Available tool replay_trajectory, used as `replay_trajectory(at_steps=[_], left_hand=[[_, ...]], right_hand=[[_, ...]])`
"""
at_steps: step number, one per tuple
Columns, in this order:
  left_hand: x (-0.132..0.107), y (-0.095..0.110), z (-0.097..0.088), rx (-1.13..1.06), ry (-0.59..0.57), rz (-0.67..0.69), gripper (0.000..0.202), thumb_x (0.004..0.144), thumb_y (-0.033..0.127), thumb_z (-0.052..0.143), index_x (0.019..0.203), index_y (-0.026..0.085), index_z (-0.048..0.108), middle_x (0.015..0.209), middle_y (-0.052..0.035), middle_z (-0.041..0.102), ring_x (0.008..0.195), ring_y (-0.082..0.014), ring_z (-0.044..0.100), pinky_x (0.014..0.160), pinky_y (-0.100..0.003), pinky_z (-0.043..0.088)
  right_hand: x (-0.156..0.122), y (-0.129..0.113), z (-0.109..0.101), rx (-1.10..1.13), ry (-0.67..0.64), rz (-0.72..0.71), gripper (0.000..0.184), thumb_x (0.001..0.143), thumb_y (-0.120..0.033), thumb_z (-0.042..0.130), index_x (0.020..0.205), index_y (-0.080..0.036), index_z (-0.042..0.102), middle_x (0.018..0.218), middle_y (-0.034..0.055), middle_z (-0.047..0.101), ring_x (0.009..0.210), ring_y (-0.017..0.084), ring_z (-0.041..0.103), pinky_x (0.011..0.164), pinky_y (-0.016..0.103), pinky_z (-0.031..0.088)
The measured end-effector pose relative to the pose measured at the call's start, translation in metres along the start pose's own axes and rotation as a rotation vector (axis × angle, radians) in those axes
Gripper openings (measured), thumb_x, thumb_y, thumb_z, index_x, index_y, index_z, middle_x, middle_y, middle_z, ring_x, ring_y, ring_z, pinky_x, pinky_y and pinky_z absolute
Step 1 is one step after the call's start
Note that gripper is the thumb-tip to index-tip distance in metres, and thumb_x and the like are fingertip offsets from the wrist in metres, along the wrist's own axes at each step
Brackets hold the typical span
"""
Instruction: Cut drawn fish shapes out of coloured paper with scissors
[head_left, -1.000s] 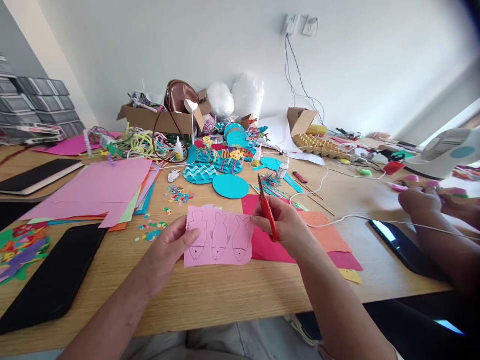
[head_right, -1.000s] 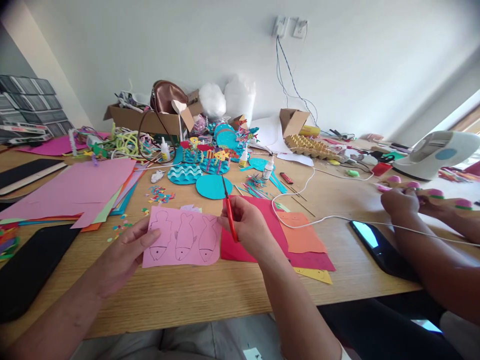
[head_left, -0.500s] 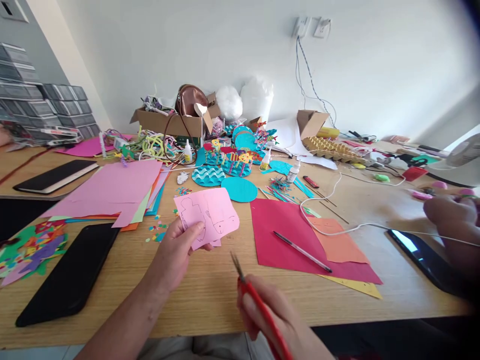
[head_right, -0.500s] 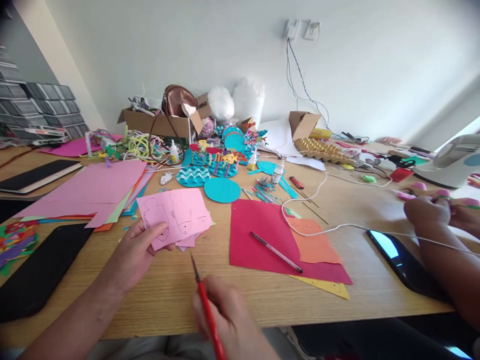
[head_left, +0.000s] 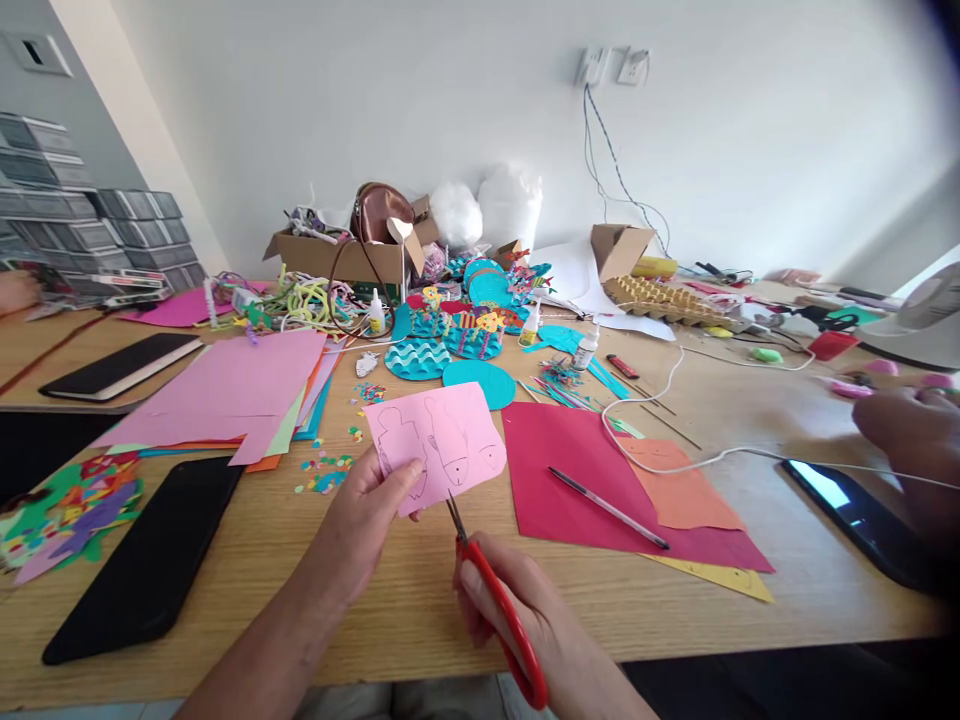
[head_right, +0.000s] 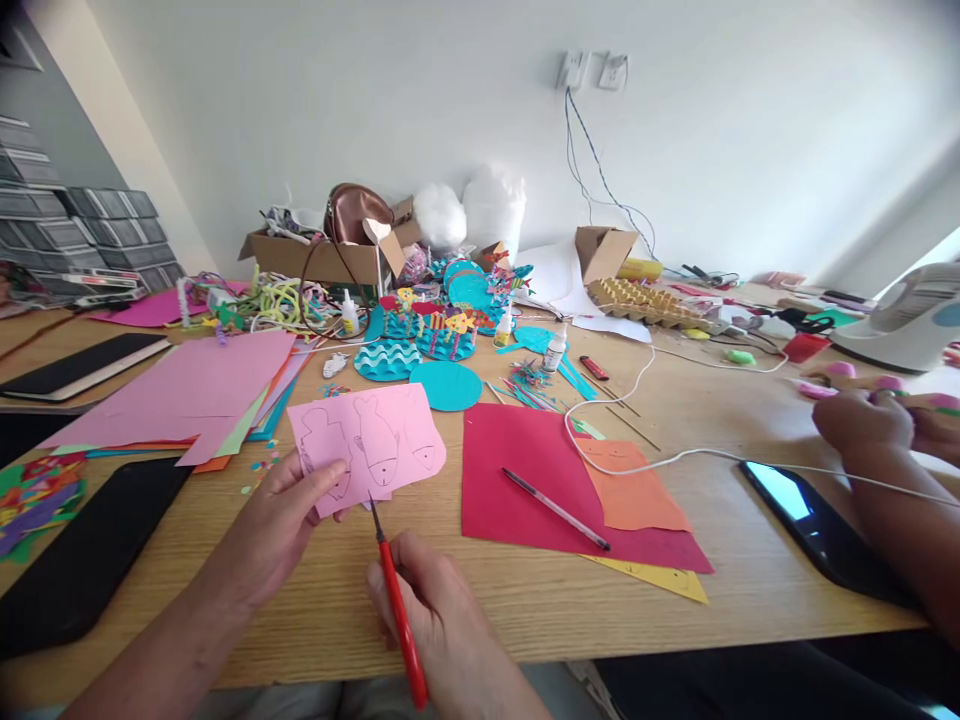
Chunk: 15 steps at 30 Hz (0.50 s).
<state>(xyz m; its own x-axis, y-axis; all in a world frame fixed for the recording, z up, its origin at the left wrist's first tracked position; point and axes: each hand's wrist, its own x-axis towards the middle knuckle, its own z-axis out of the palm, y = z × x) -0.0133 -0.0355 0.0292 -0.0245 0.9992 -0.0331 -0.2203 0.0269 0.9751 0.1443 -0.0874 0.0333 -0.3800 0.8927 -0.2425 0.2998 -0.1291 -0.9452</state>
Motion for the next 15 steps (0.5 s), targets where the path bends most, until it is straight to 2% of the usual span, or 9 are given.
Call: replay_trajectory(at_steps=[5,9,15], left_hand=[[-0.0014,-0.0018,0.0023,-0.049,-0.04,-0.021,0.011,0.073,0.028,0.064,0.077,0.018,0.064,0.065,0.0023,0.06,0.055,-0.0102,0.048,0.047,-0.019,0.04],[-0.0025,-0.0013,0.0045,-0.098,-0.018,-0.046,0.01,0.074,0.029,0.062,0.078,0.019,0.064,0.068,0.0018,0.06,0.057,-0.0111,0.05,0.047,-0.02,0.04],[-0.0019,-0.0038,0.0012,-0.005,-0.048,-0.037,0.011,0.074,0.03,0.063,0.071,0.019,0.062,0.061,0.0029,0.057,0.053,-0.0107,0.047,0.047,-0.021,0.039]], right_hand=[[0.0038,0.0006,0.0021,0.053,0.014,0.007,0.032,0.088,-0.041,0.04,0.064,-0.02,0.039,0.058,-0.0041,0.04,0.057,0.011,0.042,0.054,0.021,0.036],[0.0063,0.0034,0.0027,0.061,0.019,-0.018,0.033,0.089,-0.042,0.04,0.065,-0.019,0.041,0.059,-0.0039,0.042,0.057,0.011,0.044,0.054,0.021,0.036],[0.0092,0.0044,0.0038,0.08,0.021,-0.03,0.036,0.09,-0.045,0.04,0.065,-0.019,0.041,0.058,-0.0041,0.042,0.056,0.01,0.044,0.053,0.021,0.035]])
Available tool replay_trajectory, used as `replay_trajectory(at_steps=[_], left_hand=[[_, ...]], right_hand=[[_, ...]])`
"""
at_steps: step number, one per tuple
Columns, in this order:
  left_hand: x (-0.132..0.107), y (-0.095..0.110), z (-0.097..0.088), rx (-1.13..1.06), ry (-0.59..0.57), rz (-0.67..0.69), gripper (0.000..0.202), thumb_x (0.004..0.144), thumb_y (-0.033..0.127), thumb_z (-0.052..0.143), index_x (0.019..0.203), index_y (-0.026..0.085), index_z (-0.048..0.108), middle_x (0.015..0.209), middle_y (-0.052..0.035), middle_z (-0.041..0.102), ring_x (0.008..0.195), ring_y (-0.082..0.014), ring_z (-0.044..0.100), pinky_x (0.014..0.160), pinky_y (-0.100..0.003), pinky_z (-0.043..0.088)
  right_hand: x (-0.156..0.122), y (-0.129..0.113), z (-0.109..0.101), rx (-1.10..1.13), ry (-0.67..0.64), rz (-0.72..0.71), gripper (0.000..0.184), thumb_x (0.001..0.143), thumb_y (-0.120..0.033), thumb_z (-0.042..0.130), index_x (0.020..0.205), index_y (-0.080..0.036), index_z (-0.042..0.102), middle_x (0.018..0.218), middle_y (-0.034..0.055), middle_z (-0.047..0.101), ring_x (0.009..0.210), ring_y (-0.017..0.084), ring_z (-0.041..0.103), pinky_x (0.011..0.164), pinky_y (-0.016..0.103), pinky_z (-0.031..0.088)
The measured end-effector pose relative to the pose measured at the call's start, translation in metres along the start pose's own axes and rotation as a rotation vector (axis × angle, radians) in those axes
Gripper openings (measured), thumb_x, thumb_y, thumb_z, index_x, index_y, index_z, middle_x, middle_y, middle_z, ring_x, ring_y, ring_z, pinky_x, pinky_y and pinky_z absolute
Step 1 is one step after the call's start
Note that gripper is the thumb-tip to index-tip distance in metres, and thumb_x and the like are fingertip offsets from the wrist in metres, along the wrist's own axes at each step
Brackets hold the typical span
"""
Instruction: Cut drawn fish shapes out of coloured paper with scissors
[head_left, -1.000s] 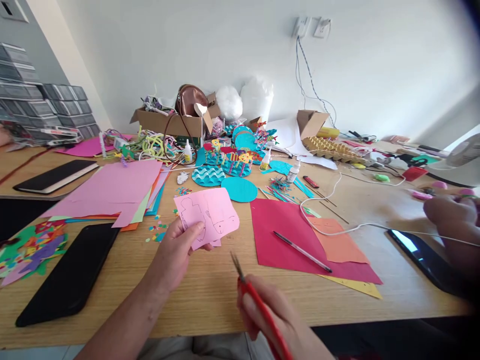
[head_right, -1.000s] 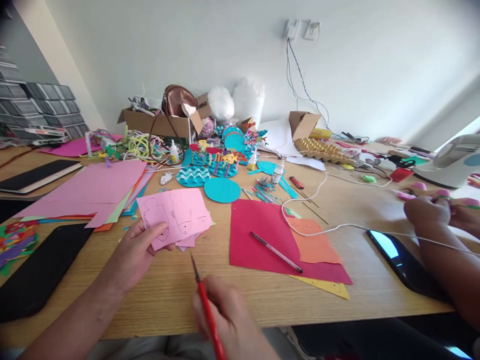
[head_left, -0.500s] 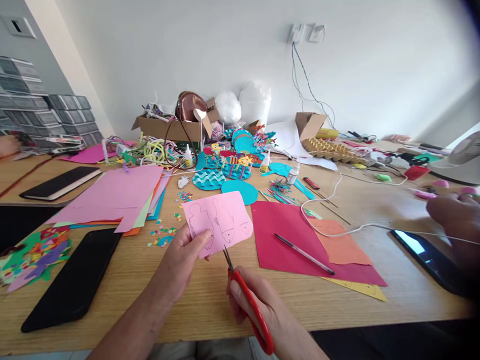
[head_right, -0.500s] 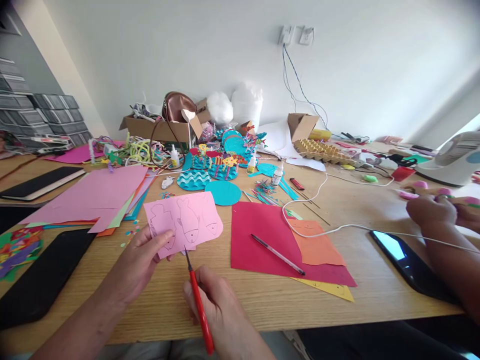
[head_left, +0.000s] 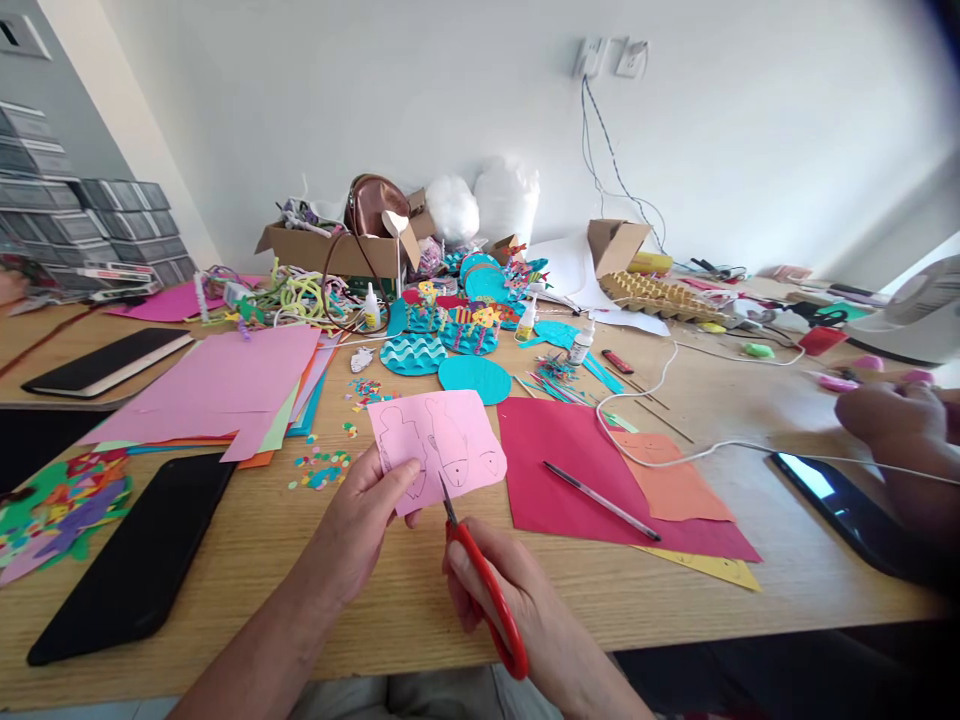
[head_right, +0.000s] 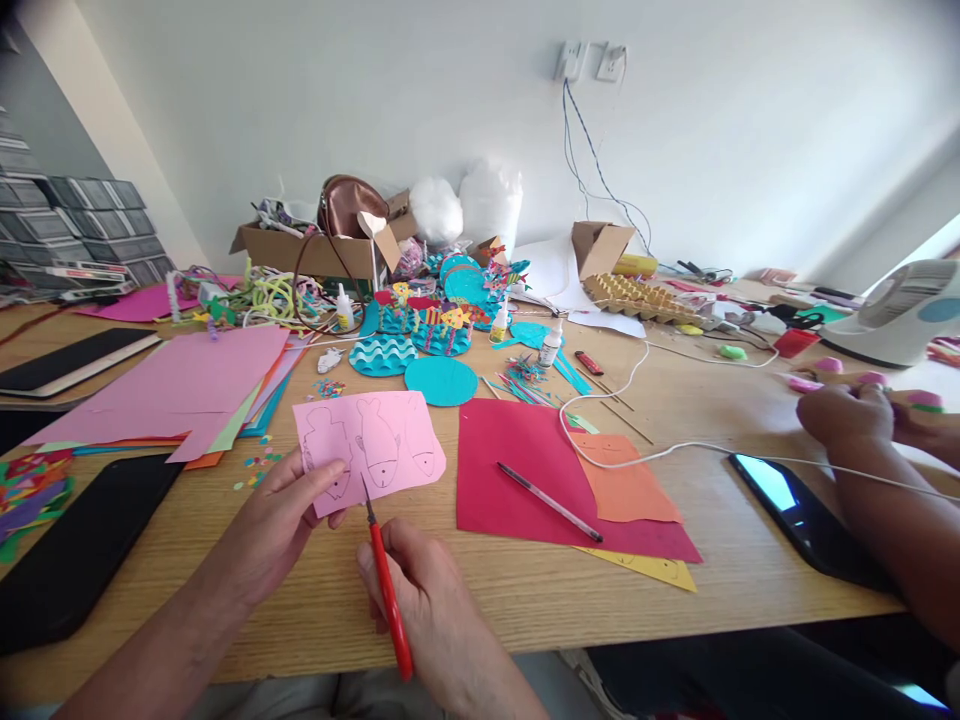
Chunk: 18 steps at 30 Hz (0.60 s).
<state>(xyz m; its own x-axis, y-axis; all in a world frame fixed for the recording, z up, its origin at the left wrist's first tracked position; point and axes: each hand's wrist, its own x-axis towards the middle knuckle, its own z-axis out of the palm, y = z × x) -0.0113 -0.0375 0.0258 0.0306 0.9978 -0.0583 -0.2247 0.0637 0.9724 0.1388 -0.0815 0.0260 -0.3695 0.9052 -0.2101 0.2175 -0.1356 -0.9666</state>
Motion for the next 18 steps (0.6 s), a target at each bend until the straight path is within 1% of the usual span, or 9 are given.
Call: replay_trajectory(at_steps=[5,12,15,18], left_hand=[[0.001,-0.001,-0.002,0.045,-0.002,0.012,0.011,0.073,0.028,0.063,0.07,0.018,0.06,0.059,0.003,0.055,0.051,-0.0104,0.045,0.046,-0.021,0.037],[0.0,0.002,-0.001,0.048,0.003,-0.001,0.013,0.071,0.028,0.061,0.065,0.018,0.055,0.053,0.0055,0.051,0.047,-0.009,0.041,0.042,-0.02,0.033],[0.0,0.003,-0.001,0.039,0.011,-0.026,0.016,0.069,0.031,0.063,0.065,0.018,0.055,0.054,0.0056,0.05,0.047,-0.009,0.04,0.041,-0.02,0.032],[-0.001,0.002,-0.001,0.037,0.02,-0.076,0.018,0.067,0.033,0.064,0.065,0.018,0.054,0.052,0.0062,0.048,0.047,-0.0088,0.039,0.04,-0.019,0.03]], right_hand=[[0.001,0.0,0.001,0.014,0.014,0.018,0.041,0.089,-0.051,0.039,0.063,-0.019,0.04,0.055,-0.0046,0.04,0.054,0.01,0.043,0.05,0.02,0.034],[0.004,0.015,0.005,0.056,0.031,0.009,0.043,0.087,-0.056,0.04,0.064,-0.019,0.039,0.053,-0.0062,0.037,0.047,0.007,0.038,0.044,0.019,0.029],[0.006,0.021,0.006,0.059,0.048,0.015,0.046,0.083,-0.06,0.044,0.062,-0.02,0.038,0.05,-0.0071,0.035,0.044,0.007,0.037,0.041,0.019,0.028],[0.007,0.022,0.007,0.049,0.06,0.035,0.046,0.082,-0.061,0.044,0.063,-0.02,0.039,0.049,-0.0071,0.036,0.042,0.007,0.036,0.039,0.019,0.028]])
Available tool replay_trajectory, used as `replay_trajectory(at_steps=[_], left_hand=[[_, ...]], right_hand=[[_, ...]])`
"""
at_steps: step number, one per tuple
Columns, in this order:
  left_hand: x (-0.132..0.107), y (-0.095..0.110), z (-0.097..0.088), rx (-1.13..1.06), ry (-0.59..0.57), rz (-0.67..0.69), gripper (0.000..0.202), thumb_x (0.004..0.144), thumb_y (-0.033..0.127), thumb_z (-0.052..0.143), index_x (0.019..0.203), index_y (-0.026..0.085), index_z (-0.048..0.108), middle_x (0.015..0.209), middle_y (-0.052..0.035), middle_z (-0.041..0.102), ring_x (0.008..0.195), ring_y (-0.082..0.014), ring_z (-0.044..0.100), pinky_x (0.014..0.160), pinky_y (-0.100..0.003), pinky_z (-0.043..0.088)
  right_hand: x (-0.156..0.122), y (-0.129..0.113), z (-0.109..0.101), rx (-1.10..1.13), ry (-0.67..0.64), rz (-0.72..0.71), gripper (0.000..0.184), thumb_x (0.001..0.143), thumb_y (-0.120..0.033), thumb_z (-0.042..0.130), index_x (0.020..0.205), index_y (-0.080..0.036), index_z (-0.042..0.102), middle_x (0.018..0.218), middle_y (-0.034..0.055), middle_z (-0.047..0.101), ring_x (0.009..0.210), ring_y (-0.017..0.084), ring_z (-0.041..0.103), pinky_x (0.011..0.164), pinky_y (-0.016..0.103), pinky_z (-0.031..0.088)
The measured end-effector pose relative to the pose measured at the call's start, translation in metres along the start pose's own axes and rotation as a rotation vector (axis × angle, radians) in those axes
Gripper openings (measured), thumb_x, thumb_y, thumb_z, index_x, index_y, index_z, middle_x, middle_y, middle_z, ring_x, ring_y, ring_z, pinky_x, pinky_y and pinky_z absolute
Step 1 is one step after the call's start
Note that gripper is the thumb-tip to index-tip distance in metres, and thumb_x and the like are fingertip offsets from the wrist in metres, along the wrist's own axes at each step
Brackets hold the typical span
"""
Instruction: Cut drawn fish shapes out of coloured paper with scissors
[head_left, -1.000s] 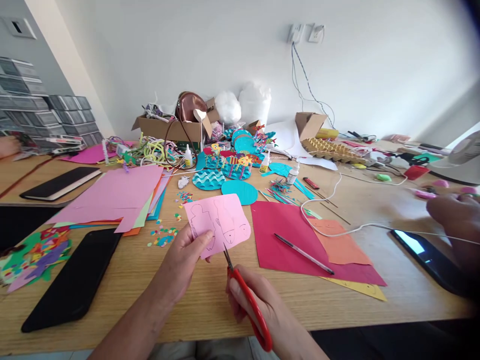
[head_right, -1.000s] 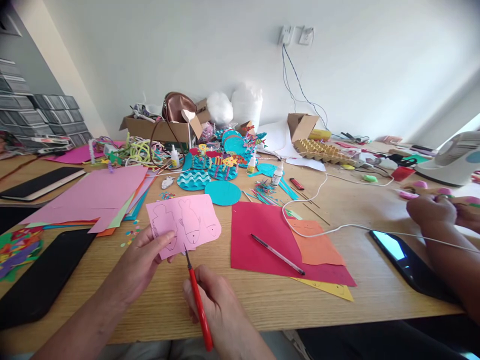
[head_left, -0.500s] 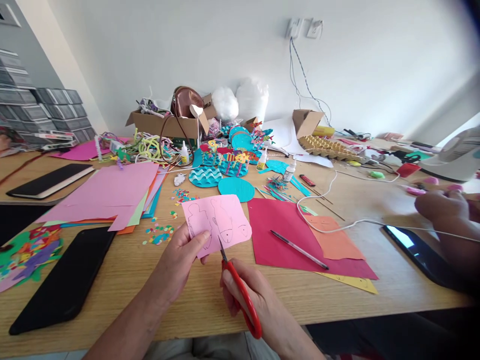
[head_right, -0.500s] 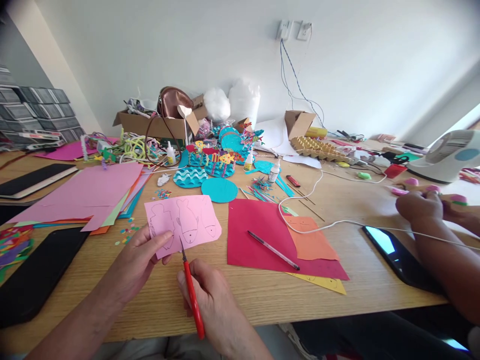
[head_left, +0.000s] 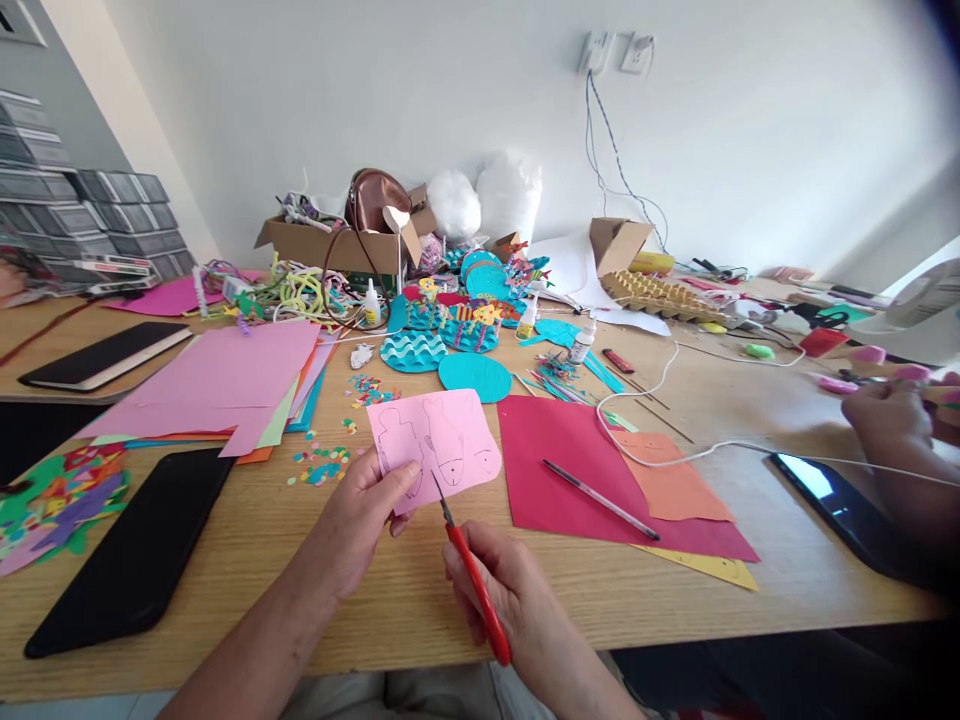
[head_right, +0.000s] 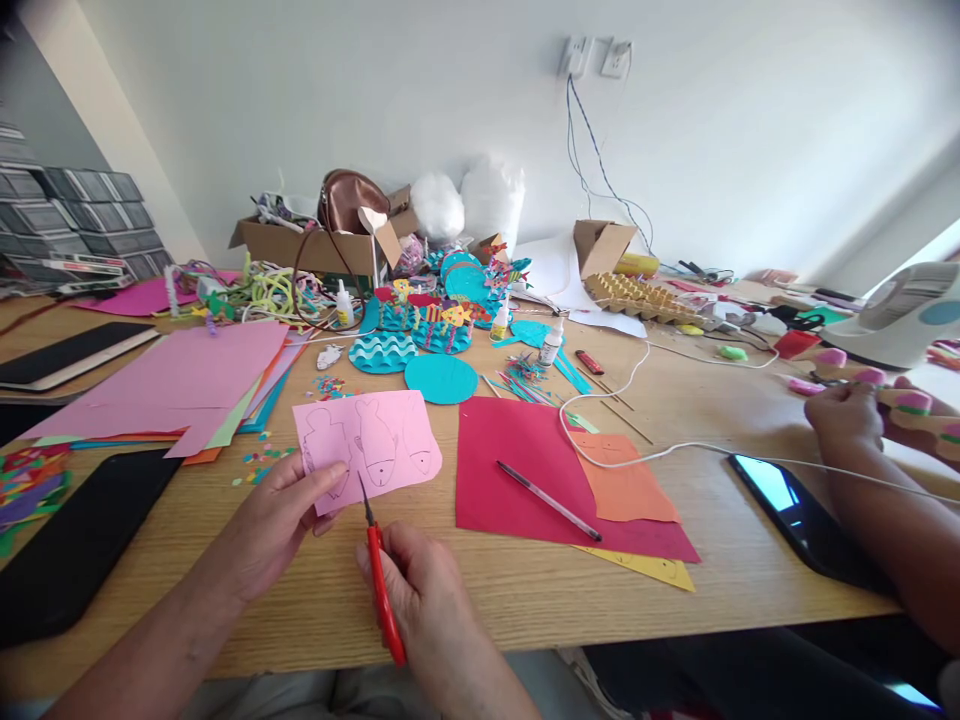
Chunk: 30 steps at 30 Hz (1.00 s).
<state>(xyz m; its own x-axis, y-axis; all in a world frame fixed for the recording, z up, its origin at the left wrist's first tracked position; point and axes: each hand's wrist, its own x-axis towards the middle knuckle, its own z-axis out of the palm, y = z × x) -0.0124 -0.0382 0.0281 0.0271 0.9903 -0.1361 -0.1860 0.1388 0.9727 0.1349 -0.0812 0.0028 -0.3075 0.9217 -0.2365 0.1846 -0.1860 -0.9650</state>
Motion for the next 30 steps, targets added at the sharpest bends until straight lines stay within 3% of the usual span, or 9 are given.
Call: replay_trajectory(at_steps=[10,15,22,30], left_hand=[[-0.0062,0.003,0.0027,-0.028,-0.04,-0.154,0.021,0.064,0.035,0.066,0.07,0.018,0.056,0.054,0.0059,0.048,0.047,-0.0079,0.038,0.041,-0.018,0.026],[-0.0068,0.0006,0.0042,-0.03,-0.066,-0.148,0.021,0.067,0.034,0.064,0.079,0.018,0.059,0.061,0.004,0.053,0.049,-0.0079,0.038,0.042,-0.017,0.027],[-0.0058,-0.0013,0.0029,-0.036,-0.052,-0.146,0.022,0.067,0.035,0.065,0.077,0.017,0.057,0.06,0.0039,0.053,0.05,-0.0079,0.039,0.042,-0.017,0.029],[-0.0082,-0.0005,0.0027,-0.05,-0.059,-0.194,0.024,0.066,0.035,0.067,0.082,0.018,0.061,0.063,0.0029,0.056,0.051,-0.0085,0.042,0.042,-0.017,0.029]], right_hand=[[-0.0017,-0.0084,-0.0001,0.064,-0.044,0.021,0.046,0.083,-0.061,0.042,0.065,-0.019,0.041,0.053,-0.0063,0.037,0.044,0.007,0.038,0.041,0.018,0.032],[-0.0021,-0.0077,0.0004,0.085,-0.035,0.009,0.048,0.082,-0.063,0.042,0.065,-0.019,0.041,0.052,-0.0063,0.037,0.045,0.007,0.038,0.041,0.018,0.031],[-0.0005,-0.0026,0.0037,0.096,-0.018,-0.004,0.049,0.081,-0.065,0.042,0.062,-0.02,0.039,0.049,-0.0069,0.035,0.041,0.006,0.034,0.038,0.018,0.026],[-0.002,-0.0077,0.0041,0.132,-0.027,-0.013,0.043,0.084,-0.058,0.044,0.066,-0.019,0.043,0.05,-0.0067,0.039,0.043,0.007,0.037,0.04,0.018,0.028]])
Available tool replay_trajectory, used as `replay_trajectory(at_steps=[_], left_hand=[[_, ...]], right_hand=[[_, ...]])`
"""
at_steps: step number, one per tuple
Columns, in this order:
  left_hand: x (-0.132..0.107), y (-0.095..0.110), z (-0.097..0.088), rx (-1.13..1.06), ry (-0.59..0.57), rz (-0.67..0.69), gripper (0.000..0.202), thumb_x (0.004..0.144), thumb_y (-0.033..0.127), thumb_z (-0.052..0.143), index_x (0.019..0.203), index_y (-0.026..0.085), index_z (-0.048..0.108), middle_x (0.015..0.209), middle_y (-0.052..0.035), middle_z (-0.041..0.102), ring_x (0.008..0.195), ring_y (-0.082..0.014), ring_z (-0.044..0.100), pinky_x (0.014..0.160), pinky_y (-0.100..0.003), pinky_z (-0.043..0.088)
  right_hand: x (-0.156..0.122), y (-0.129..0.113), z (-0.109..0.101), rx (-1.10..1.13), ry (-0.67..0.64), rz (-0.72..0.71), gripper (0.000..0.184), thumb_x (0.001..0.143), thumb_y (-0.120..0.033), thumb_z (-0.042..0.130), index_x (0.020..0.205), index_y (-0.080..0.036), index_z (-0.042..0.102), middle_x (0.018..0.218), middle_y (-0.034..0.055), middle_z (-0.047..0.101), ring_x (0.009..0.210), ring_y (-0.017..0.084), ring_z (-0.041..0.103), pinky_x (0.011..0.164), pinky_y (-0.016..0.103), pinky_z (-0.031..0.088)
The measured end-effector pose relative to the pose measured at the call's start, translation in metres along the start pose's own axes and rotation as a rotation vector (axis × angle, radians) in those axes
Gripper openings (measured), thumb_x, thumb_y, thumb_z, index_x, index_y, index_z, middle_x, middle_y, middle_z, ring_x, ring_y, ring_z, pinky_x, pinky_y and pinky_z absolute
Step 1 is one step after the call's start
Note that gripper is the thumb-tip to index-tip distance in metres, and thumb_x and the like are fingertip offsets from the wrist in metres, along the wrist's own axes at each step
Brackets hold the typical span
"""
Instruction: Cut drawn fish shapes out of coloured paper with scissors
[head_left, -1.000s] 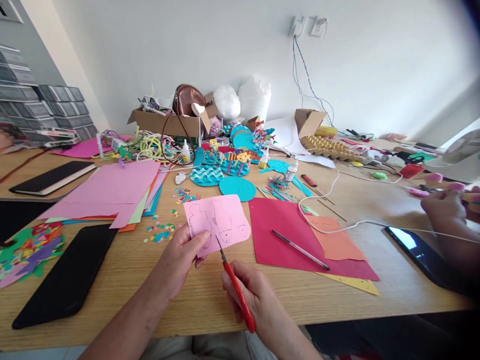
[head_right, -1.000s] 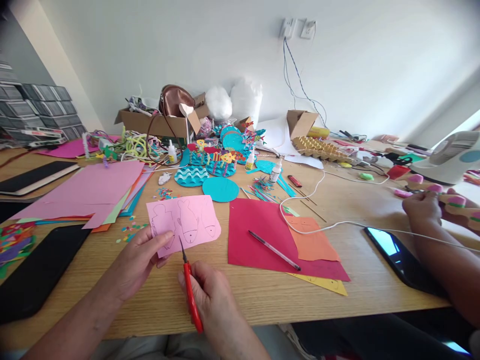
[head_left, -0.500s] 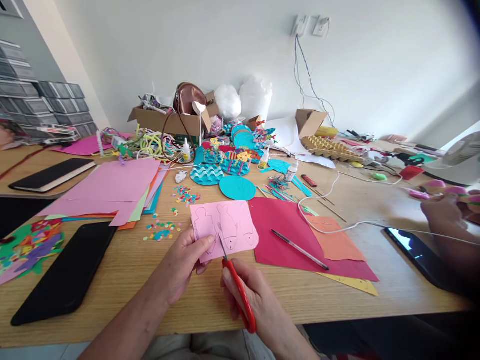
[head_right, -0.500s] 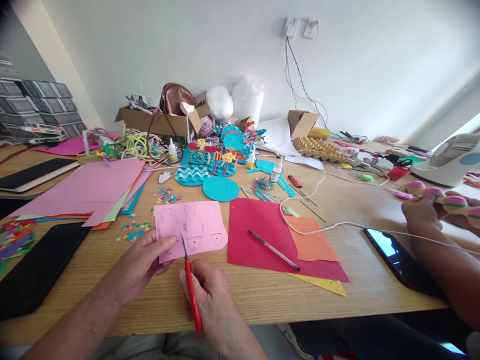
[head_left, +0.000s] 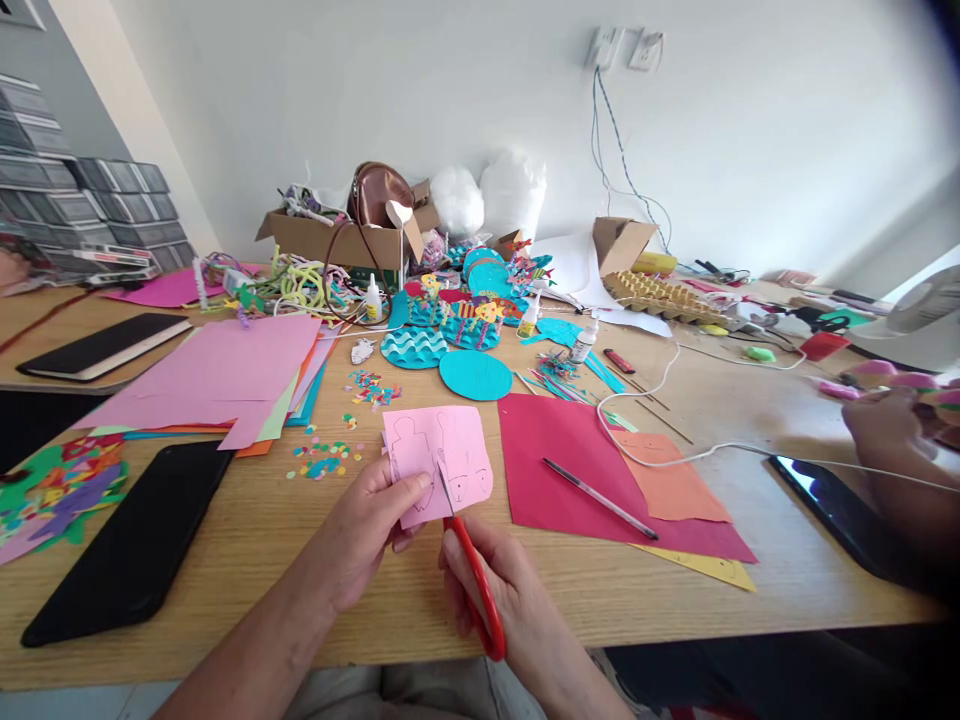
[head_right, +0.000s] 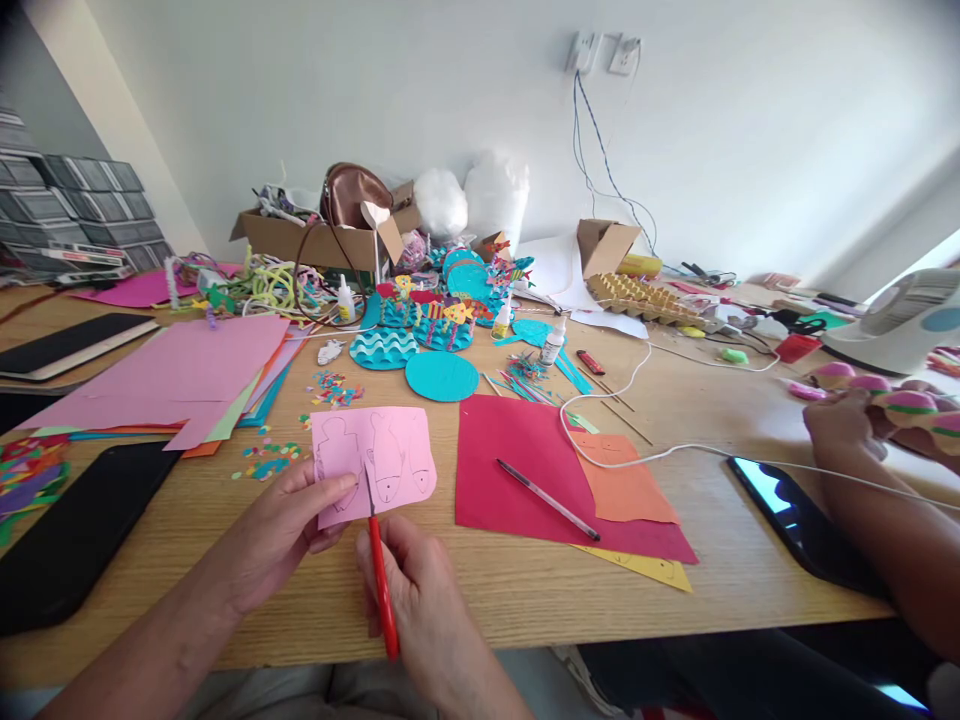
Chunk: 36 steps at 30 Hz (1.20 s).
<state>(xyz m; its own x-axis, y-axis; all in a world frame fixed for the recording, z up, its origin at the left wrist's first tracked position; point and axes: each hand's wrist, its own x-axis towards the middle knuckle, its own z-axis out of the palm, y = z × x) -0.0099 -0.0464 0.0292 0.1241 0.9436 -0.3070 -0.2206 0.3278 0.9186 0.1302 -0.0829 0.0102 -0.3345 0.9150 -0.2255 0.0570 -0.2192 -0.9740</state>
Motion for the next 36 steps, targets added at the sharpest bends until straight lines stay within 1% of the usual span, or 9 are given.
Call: replay_trajectory(at_steps=[5,8,12,17,22,25,28,33,36], left_hand=[[-0.001,-0.002,0.002,0.0,-0.02,-0.023,0.027,0.067,0.036,0.067,0.084,0.016,0.061,0.061,0.0028,0.055,0.052,-0.0082,0.041,0.042,-0.017,0.029],[-0.001,-0.002,0.004,-0.015,-0.03,-0.018,0.029,0.067,0.036,0.066,0.087,0.016,0.06,0.065,0.002,0.057,0.054,-0.0083,0.042,0.042,-0.016,0.029],[-0.001,-0.003,0.005,-0.035,-0.02,-0.016,0.028,0.066,0.035,0.068,0.085,0.016,0.061,0.064,0.002,0.057,0.052,-0.0077,0.041,0.041,-0.016,0.028],[0.0,-0.004,0.003,-0.045,-0.033,0.0,0.025,0.067,0.035,0.068,0.084,0.017,0.063,0.062,0.0028,0.058,0.05,-0.0078,0.042,0.04,-0.017,0.029],[0.004,-0.002,0.001,-0.081,0.002,0.044,0.028,0.07,0.035,0.067,0.092,0.018,0.065,0.06,0.0028,0.061,0.049,-0.0085,0.048,0.037,-0.016,0.027],[0.007,-0.001,0.002,-0.084,0.031,0.051,0.028,0.071,0.032,0.067,0.095,0.017,0.067,0.067,0.0003,0.065,0.056,-0.0099,0.055,0.041,-0.016,0.032],[0.007,-0.002,0.004,-0.09,0.023,0.054,0.029,0.071,0.03,0.066,0.097,0.017,0.067,0.073,-0.0003,0.067,0.063,-0.0111,0.058,0.047,-0.016,0.038],[0.006,-0.005,0.003,-0.05,0.027,0.029,0.029,0.071,0.033,0.065,0.095,0.018,0.066,0.066,0.0015,0.064,0.052,-0.0091,0.051,0.039,-0.017,0.029],[0.007,-0.006,0.003,-0.036,0.018,0.03,0.031,0.07,0.034,0.066,0.095,0.017,0.065,0.068,0.0004,0.064,0.054,-0.01,0.051,0.04,-0.017,0.03]], right_hand=[[0.002,-0.003,0.0,0.024,-0.007,-0.011,0.044,0.083,-0.06,0.043,0.07,-0.018,0.045,0.05,-0.007,0.037,0.042,0.006,0.035,0.039,0.018,0.027],[0.003,-0.001,0.002,0.031,-0.007,-0.007,0.046,0.084,-0.062,0.041,0.074,-0.017,0.049,0.05,-0.0069,0.037,0.042,0.006,0.034,0.038,0.018,0.026],[0.003,0.003,0.002,0.047,-0.004,-0.013,0.046,0.084,-0.061,0.042,0.075,-0.017,0.05,0.049,-0.0069,0.038,0.041,0.006,0.033,0.037,0.018,0.025],[0.003,0.01,0.0,0.035,0.007,-0.028,0.043,0.087,-0.057,0.041,0.069,-0.018,0.045,0.049,-0.0069,0.039,0.04,0.005,0.034,0.037,0.017,0.026],[0.004,0.013,0.0,0.019,0.003,-0.042,0.046,0.085,-0.061,0.041,0.066,-0.018,0.043,0.048,-0.0066,0.04,0.039,0.005,0.034,0.036,0.016,0.025],[0.004,0.011,0.0,0.036,-0.001,-0.021,0.048,0.083,-0.063,0.042,0.064,-0.019,0.04,0.046,-0.0066,0.04,0.037,0.005,0.035,0.035,0.016,0.025],[0.003,0.007,0.0,0.05,-0.007,-0.001,0.046,0.083,-0.061,0.044,0.065,-0.019,0.042,0.046,-0.0066,0.041,0.037,0.005,0.036,0.035,0.016,0.026],[0.004,0.003,-0.001,0.044,0.005,0.011,0.044,0.082,-0.059,0.047,0.066,-0.018,0.045,0.047,-0.006,0.043,0.039,0.006,0.039,0.037,0.016,0.029],[0.004,0.004,-0.001,0.046,0.007,0.007,0.045,0.082,-0.06,0.047,0.066,-0.018,0.045,0.048,-0.0058,0.042,0.04,0.006,0.038,0.037,0.016,0.029]])
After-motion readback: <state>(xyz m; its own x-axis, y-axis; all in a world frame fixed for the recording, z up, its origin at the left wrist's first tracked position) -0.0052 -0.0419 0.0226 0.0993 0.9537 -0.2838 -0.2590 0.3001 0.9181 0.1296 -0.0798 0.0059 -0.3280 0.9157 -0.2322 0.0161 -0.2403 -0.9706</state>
